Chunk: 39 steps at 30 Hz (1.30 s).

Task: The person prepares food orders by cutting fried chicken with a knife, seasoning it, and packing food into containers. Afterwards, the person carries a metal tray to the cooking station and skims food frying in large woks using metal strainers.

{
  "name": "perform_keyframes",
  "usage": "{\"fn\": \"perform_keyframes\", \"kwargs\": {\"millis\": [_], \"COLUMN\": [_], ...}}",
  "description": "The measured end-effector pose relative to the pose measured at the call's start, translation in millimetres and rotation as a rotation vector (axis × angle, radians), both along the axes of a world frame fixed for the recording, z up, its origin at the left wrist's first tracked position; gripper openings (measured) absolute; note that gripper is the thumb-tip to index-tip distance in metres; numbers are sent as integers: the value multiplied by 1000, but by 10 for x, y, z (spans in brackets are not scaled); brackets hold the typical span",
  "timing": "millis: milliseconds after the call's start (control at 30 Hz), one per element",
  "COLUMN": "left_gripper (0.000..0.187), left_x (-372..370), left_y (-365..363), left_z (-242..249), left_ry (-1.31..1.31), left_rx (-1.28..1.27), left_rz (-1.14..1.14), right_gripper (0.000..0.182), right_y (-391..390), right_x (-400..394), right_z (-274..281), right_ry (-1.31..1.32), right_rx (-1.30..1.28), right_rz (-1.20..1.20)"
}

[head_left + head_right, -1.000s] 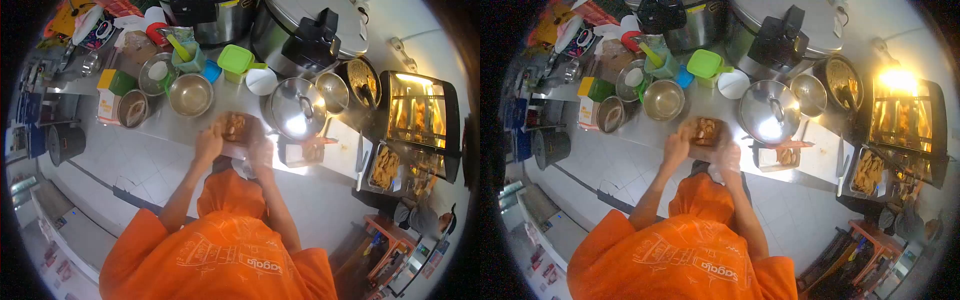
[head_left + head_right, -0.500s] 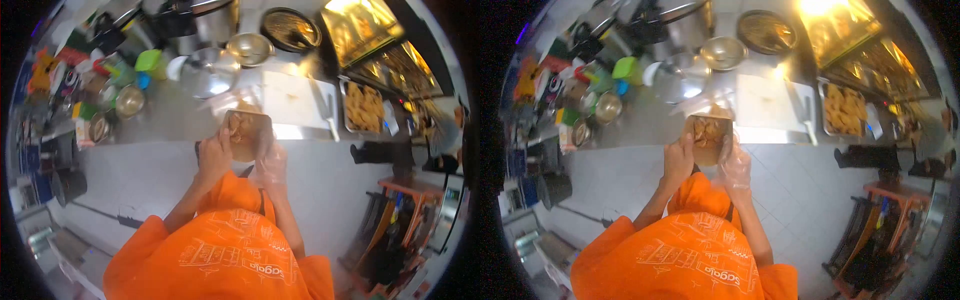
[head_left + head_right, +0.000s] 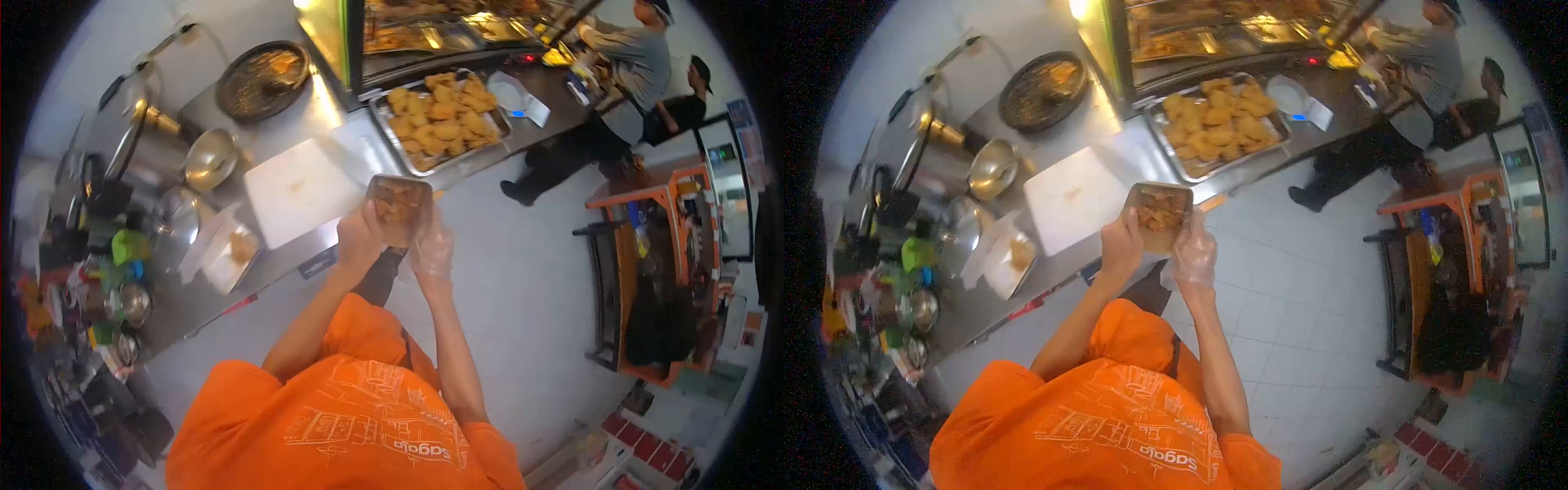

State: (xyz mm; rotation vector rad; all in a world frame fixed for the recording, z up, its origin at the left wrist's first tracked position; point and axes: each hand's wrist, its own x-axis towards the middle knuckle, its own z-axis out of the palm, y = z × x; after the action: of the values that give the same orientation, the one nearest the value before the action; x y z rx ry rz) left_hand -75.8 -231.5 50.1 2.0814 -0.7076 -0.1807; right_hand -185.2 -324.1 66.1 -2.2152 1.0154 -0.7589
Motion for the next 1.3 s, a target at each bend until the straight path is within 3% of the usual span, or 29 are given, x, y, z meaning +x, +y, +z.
{"fn": "perform_keyframes", "kwargs": {"millis": [33,100,167,200,267,367,533,633,667,767,833,867,900,967,1100,1233,1300], "left_gripper": [36,36,37,37,37,37,41,42,42,37,32,29,26,24,23,28,27], "left_x": [-38,6,51,23,65,31,107,167,200,333,372,370,367,274,-152,-706,-922], "left_y": [-210,-743,-1387,-1633,-2149,-2852,-3935,-4246,-4248,-4079,-3801,-3616,-3415,-2991,-2535,-2130,-2067], "left_z": [-34,-59,-149,-223,-240,-67,-204,84,189,242,-144,-176,-185,-313,-201,-666,-756], "left_ry": [-1,-22,30,67,241,171,216,197,330,239,262,75,-121,93,113,141,170], "left_rx": [-19,-88,-8,49,98,-179,-125,-341,-349,-215,-138,-97,-51,54,32,256,203], "left_rz": [-29,-76,-93,-102,-170,-118,-309,-282,-280,-204,-101,-65,-8,178,438,729,843], "right_gripper": [22,25,32,20,19,22,36,39,41,43,44,40,37,31,36,44,49], "right_y": [-280,-791,-1209,-1497,-2026,-2763,-3767,-4446,-4638,-5222,-5591,-5945,-6243,-6833,-7577,-7698,-7611], "right_x": [-58,-84,-94,-105,-188,-170,-255,-345,-348,-231,-86,-132,-184,-141,-45,-197,-307], "right_z": [-279,-318,12,-186,-367,-193,-114,-194,-185,-100,22,-282,-538,-1011,-1239,-1307,-1365], "right_ry": [16,58,111,-11,-21,37,63,124,114,35,112,207,270,327,400,329,180], "right_rx": [-31,-1,146,-4,-6,8,348,218,206,236,209,252,-6,-536,-395,-667,-854], "right_rz": [11,-36,-140,-111,-47,-118,-266,-229,-218,-234,-287,-329,-279,-142,-114,-5,6]}}
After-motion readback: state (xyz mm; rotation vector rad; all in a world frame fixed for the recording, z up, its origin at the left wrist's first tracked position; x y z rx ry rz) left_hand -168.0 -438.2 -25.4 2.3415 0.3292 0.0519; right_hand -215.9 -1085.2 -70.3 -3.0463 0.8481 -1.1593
